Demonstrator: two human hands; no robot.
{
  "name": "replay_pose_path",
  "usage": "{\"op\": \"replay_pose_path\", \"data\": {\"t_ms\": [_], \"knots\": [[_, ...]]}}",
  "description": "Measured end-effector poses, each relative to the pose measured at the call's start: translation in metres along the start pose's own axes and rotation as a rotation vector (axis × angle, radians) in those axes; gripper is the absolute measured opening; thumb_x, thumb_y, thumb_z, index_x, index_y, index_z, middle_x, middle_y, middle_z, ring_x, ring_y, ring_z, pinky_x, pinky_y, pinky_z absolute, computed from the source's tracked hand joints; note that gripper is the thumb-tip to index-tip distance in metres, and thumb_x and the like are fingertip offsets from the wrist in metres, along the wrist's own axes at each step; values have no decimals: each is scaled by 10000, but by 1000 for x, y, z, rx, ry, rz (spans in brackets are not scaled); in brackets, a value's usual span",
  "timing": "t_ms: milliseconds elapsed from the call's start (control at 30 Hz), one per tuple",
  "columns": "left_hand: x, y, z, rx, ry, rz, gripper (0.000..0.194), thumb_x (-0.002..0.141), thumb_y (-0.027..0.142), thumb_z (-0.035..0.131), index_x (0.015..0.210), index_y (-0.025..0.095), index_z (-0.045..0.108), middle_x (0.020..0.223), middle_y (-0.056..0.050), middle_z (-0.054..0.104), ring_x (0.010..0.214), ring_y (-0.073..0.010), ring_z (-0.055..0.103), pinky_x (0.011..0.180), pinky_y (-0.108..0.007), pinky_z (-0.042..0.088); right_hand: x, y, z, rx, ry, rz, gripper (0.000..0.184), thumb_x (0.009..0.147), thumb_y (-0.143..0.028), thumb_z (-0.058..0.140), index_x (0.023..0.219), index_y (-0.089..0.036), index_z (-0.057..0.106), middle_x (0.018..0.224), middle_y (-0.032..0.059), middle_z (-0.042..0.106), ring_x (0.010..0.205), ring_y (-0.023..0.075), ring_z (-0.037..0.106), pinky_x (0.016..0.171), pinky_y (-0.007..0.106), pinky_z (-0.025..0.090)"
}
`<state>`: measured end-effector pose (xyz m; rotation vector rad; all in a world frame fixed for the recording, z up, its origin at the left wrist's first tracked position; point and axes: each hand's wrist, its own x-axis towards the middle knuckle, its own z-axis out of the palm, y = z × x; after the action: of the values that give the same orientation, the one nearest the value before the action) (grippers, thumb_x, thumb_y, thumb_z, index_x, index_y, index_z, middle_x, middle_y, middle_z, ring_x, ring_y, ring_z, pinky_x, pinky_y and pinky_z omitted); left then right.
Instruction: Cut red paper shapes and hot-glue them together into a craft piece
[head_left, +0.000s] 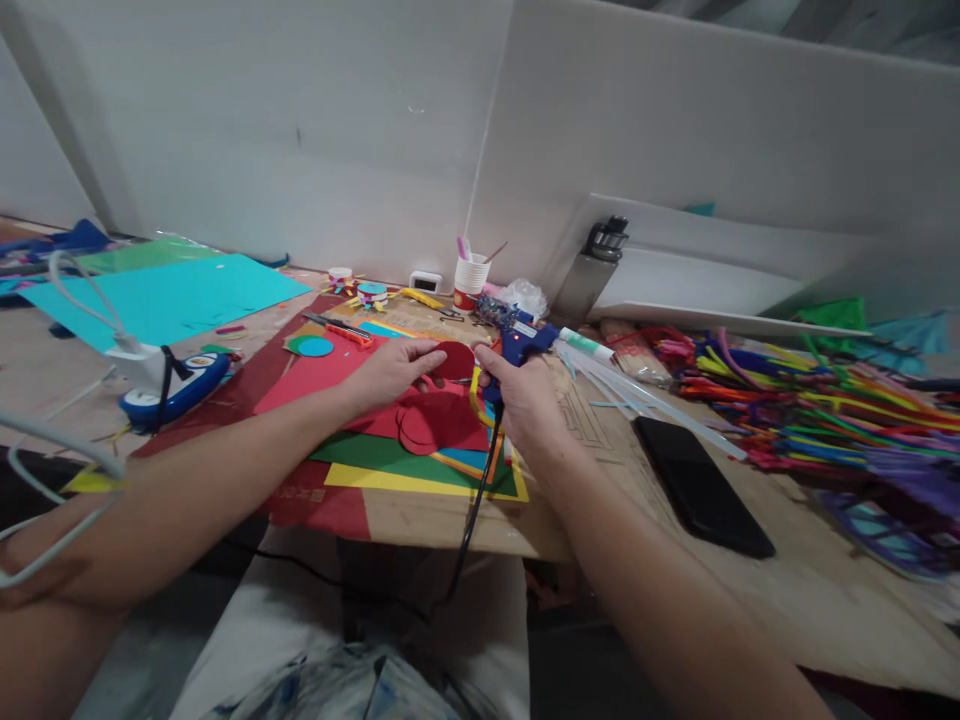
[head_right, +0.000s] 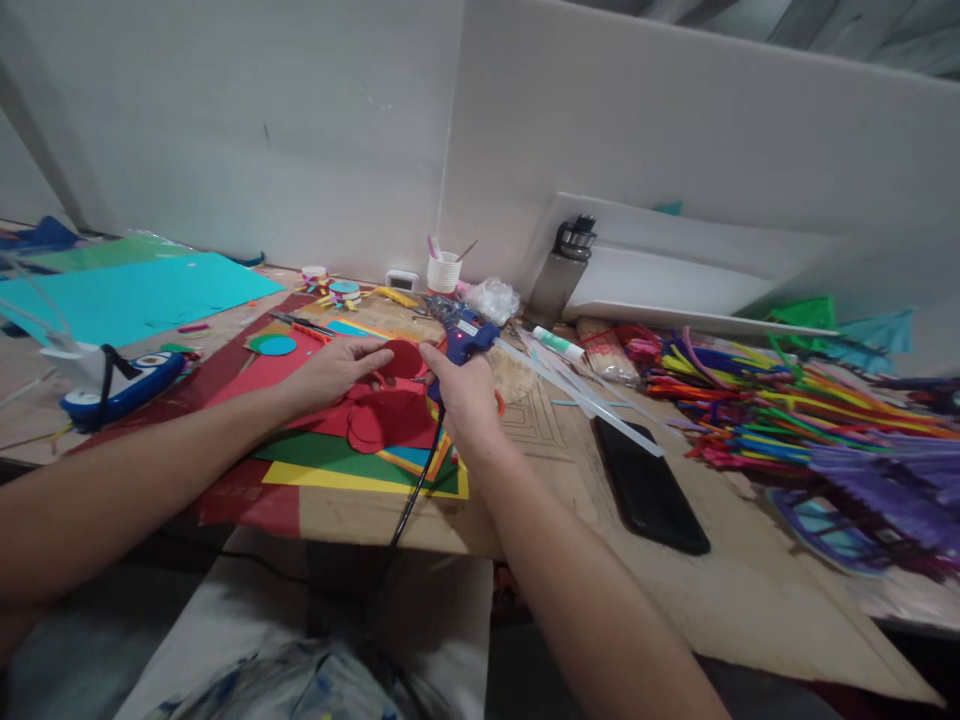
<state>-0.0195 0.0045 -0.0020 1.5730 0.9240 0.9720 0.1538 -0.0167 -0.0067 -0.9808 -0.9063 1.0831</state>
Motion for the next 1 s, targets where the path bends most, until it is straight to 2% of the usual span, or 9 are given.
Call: {"op": "replay_pose_path", "data": {"t_ms": [67,133,200,267,367,567,733,867,1000], "knots": [[-2,2,1,88,32,47,363,812,502,739,936,163,784,791,-25,742,655,-134,621,636,-248,484,0,2,0,-33,-6,18,339,580,-328,851,744,-179,594,506,-69,556,443,80,472,433,219,353],[-3,4,1,115,69,104,343,808,492,745,936,180,806,840,-39,767,760,-169,657,721,-277,510,1,4,-1,-54,-14,40,334,562,-311,849,736,-176,598,502,-65,560,433,84,470,430,229,356],[-4,6,3,92,117,148,316,798,470,766,947,196,818,949,-54,787,890,-200,675,826,-309,515,2,6,-1,-69,-3,51,325,555,-295,845,734,-174,603,499,-63,562,431,88,473,434,237,366],[-5,7,4,36,167,148,308,777,452,792,944,194,813,992,-62,785,925,-199,670,858,-313,502,2,7,-1,-91,22,61,315,559,-300,839,720,-174,600,496,-60,560,429,93,475,439,244,376],[-5,7,7,-68,205,117,316,734,425,827,917,170,789,921,-53,764,803,-151,634,759,-277,477,2,8,0,-118,39,60,296,576,-307,828,709,-175,598,501,-60,556,433,93,473,453,250,392],[-1,0,9,-280,169,96,259,724,362,835,866,167,741,824,-4,706,684,-100,579,647,-235,437,0,8,4,-139,67,19,324,570,-311,837,782,-161,642,588,-43,615,496,104,524,514,260,448],[-1,2,9,-347,182,86,222,699,315,831,806,166,707,806,4,676,702,-105,597,620,-228,436,-1,8,5,-230,106,16,336,566,-336,843,762,-158,636,592,-37,608,510,107,524,495,254,422],[-2,7,9,-418,193,-8,238,661,295,832,792,165,682,798,3,674,718,-120,630,620,-228,452,-3,10,6,-232,70,1,384,567,-362,851,824,-158,652,647,-27,637,541,115,544,515,260,434],[-2,8,10,-447,184,-76,226,689,285,817,808,149,682,805,-13,679,712,-124,632,578,-222,463,-4,10,7,-167,48,-8,329,563,-332,844,736,-172,615,559,-55,579,497,101,501,490,248,404]]}}
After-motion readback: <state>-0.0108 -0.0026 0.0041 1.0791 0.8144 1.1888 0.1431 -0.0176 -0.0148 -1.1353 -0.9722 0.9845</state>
